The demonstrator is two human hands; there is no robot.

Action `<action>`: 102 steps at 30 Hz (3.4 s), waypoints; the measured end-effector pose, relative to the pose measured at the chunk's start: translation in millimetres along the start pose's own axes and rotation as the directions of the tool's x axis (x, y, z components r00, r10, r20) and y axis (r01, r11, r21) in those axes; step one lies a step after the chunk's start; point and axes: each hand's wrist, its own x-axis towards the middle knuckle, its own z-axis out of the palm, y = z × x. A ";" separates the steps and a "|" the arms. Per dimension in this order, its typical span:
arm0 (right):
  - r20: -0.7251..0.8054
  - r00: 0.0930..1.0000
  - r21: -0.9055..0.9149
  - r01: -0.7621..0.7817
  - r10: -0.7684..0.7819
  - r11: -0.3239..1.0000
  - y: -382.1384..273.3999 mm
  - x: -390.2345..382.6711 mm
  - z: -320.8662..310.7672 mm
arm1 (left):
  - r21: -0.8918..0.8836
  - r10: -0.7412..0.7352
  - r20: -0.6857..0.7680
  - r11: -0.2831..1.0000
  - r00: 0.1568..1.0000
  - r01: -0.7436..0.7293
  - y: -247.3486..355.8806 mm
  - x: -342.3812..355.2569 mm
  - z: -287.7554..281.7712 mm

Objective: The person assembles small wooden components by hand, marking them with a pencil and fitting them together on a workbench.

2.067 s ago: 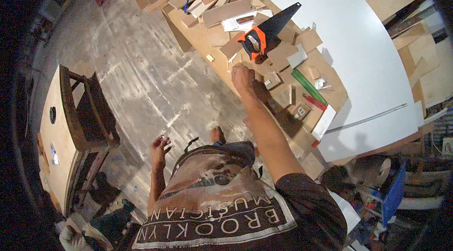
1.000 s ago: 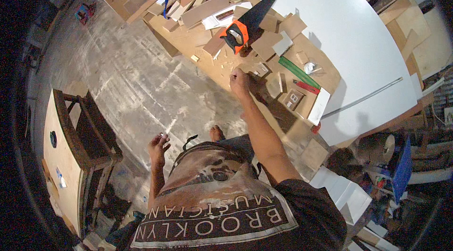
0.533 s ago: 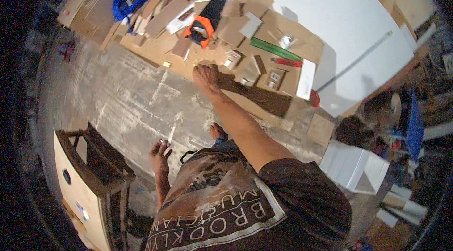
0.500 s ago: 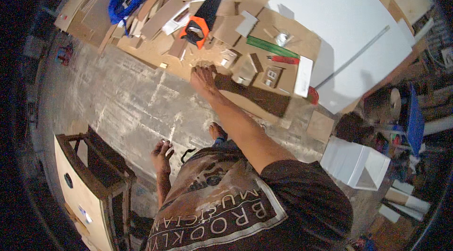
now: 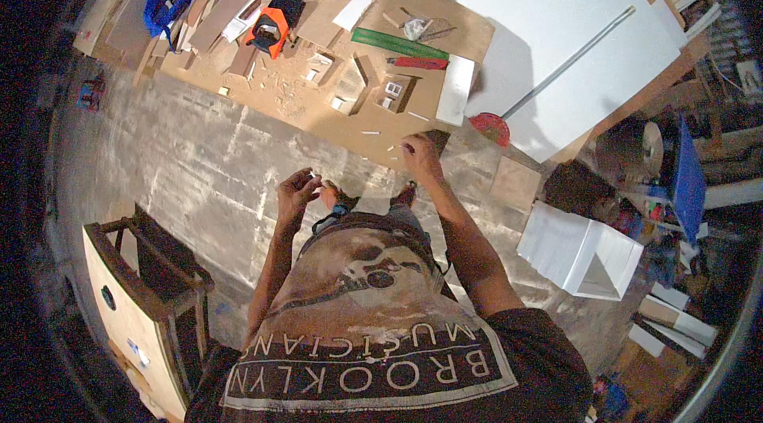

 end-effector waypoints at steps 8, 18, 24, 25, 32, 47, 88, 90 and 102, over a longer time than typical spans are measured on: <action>0.225 0.937 0.042 0.265 -0.267 0.963 21.4 11.3 -10.0 | -0.081 -0.065 -0.163 0.995 0.984 0.053 -32.0 -44.9 28.4; 0.182 0.978 0.148 0.074 -0.101 0.986 35.8 0.1 -4.4 | -0.223 -0.115 -0.346 0.974 0.931 0.038 -59.1 -92.0 59.7; 0.136 0.981 0.112 0.125 -0.140 0.986 31.1 -2.4 2.5 | -0.212 -0.112 -0.352 0.976 0.929 0.037 -59.1 -93.9 59.0; 0.134 0.980 0.113 0.134 -0.149 0.984 31.0 -3.0 3.4 | -0.202 -0.104 -0.361 0.979 0.927 0.031 -59.4 -94.3 57.2; 0.172 0.981 0.086 0.073 -0.087 0.994 23.4 -2.6 6.8 | -0.193 -0.092 -0.395 0.981 0.914 0.016 -61.0 -96.9 53.8; 0.118 0.989 0.102 0.079 -0.091 0.992 26.7 -2.6 11.6 | -0.168 -0.087 -0.391 0.986 0.916 0.022 -51.8 -93.2 48.8; 0.353 0.323 0.936 -0.127 -0.878 0.329 -269.1 21.3 -294.9 | -0.161 0.100 -0.186 0.978 0.977 -0.131 11.1 -26.6 93.4; 0.420 0.424 0.904 -0.118 -0.802 0.410 -257.1 20.0 -283.6 | -0.136 0.105 -0.164 0.982 0.981 -0.128 32.8 -6.3 92.8; 0.129 0.984 0.208 -0.148 0.123 0.967 -116.3 79.9 -87.4 | -0.072 0.218 0.263 0.976 0.940 -0.206 117.7 85.6 82.2</action>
